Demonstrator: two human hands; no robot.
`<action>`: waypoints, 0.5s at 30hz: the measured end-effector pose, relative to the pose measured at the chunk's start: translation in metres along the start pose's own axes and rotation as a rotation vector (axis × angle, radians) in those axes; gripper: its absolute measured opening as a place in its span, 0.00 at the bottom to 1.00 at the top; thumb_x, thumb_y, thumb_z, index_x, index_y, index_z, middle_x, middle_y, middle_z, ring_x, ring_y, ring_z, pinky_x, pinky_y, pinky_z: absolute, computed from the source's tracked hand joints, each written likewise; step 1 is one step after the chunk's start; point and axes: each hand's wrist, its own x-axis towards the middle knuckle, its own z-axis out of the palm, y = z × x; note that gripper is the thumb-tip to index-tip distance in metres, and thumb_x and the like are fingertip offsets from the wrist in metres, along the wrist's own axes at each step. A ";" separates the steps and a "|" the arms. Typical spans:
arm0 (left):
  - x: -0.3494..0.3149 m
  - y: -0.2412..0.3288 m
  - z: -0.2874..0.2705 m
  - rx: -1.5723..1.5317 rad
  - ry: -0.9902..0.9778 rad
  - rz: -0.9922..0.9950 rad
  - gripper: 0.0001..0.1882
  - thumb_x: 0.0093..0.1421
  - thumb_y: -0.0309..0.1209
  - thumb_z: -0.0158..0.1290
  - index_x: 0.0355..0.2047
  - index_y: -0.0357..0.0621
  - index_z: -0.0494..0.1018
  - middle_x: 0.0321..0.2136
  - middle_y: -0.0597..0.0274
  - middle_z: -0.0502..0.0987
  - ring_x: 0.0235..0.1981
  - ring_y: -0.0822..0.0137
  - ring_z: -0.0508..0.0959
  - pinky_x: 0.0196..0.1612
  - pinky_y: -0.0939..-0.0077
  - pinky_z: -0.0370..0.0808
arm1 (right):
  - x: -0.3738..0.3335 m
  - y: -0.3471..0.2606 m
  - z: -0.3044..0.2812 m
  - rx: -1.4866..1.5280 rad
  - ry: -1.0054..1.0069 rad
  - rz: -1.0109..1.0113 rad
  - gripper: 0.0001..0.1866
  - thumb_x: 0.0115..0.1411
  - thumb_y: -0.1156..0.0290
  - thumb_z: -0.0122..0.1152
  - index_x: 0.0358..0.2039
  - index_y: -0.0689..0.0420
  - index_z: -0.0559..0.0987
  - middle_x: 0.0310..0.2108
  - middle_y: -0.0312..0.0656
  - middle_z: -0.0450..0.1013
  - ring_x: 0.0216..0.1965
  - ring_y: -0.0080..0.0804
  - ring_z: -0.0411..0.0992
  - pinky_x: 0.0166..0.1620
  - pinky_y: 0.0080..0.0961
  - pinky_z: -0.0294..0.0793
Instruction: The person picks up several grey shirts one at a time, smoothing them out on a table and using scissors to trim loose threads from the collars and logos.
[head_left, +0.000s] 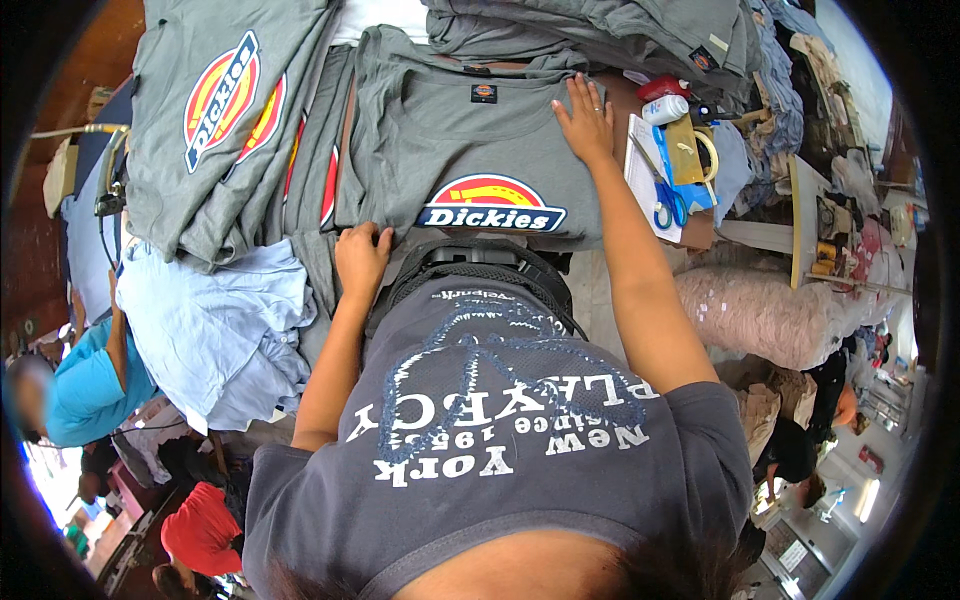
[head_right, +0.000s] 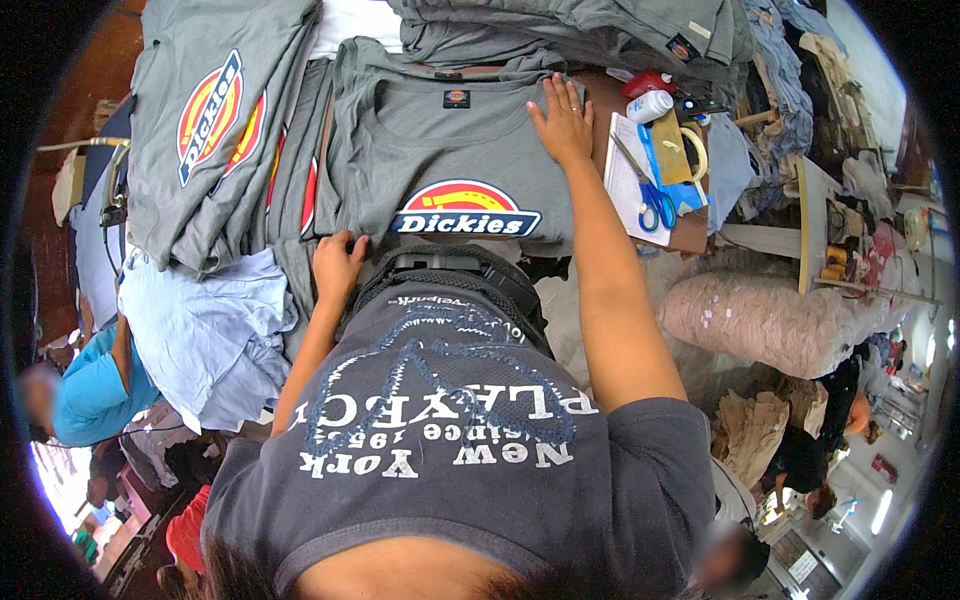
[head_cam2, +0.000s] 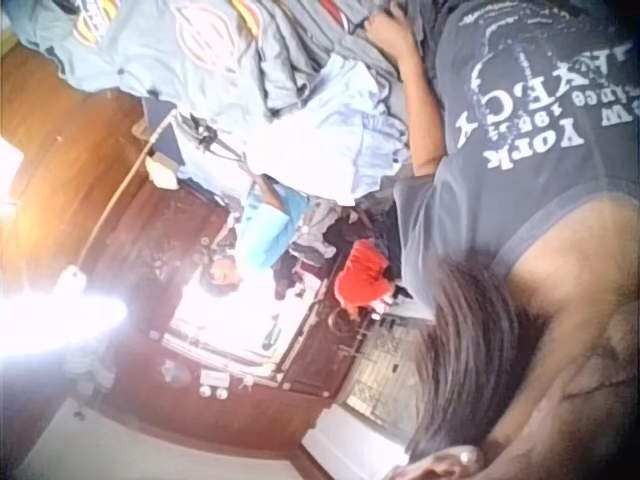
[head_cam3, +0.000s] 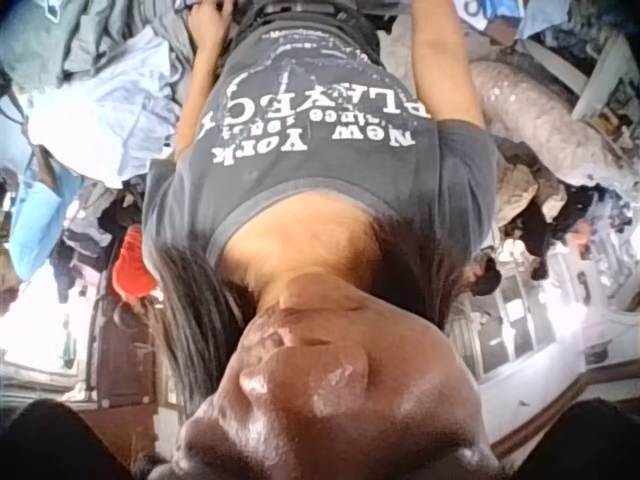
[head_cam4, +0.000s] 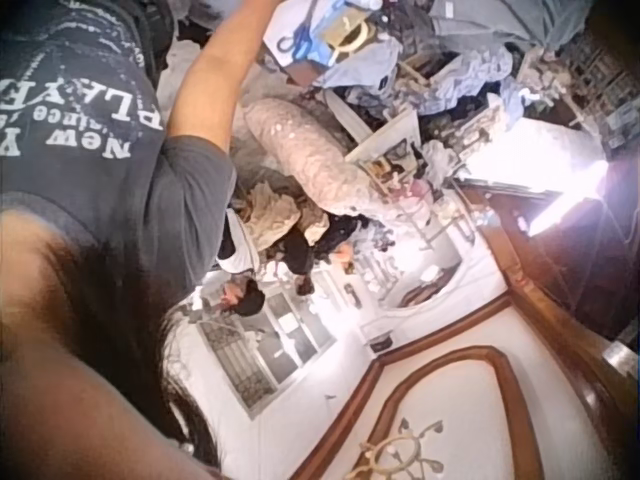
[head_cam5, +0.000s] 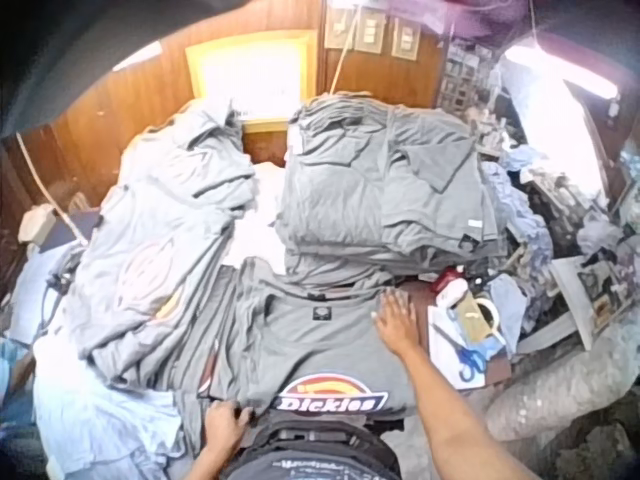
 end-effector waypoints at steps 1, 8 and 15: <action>-0.001 -0.005 0.002 -0.110 -0.006 -0.077 0.14 0.48 0.37 0.52 0.23 0.37 0.68 0.17 0.49 0.71 0.22 0.52 0.71 0.25 0.64 0.66 | 0.000 0.000 0.000 0.005 0.003 -0.002 0.29 0.56 0.48 0.37 0.55 0.48 0.56 0.59 0.33 0.47 0.60 0.30 0.43 0.58 0.43 0.41; 0.034 -0.020 -0.039 -0.208 -0.253 -0.212 0.15 0.47 0.37 0.53 0.28 0.38 0.69 0.18 0.49 0.73 0.22 0.55 0.74 0.26 0.69 0.68 | -0.003 0.000 -0.002 0.010 -0.013 0.016 0.29 0.56 0.48 0.37 0.55 0.48 0.56 0.59 0.33 0.47 0.60 0.30 0.43 0.58 0.43 0.40; 0.147 -0.013 -0.001 -0.332 0.002 -0.137 0.23 0.45 0.43 0.56 0.31 0.32 0.71 0.23 0.53 0.75 0.27 0.60 0.75 0.30 0.73 0.70 | -0.002 -0.004 -0.004 0.024 0.006 -0.012 0.30 0.56 0.47 0.37 0.55 0.48 0.56 0.59 0.34 0.47 0.60 0.31 0.44 0.58 0.43 0.40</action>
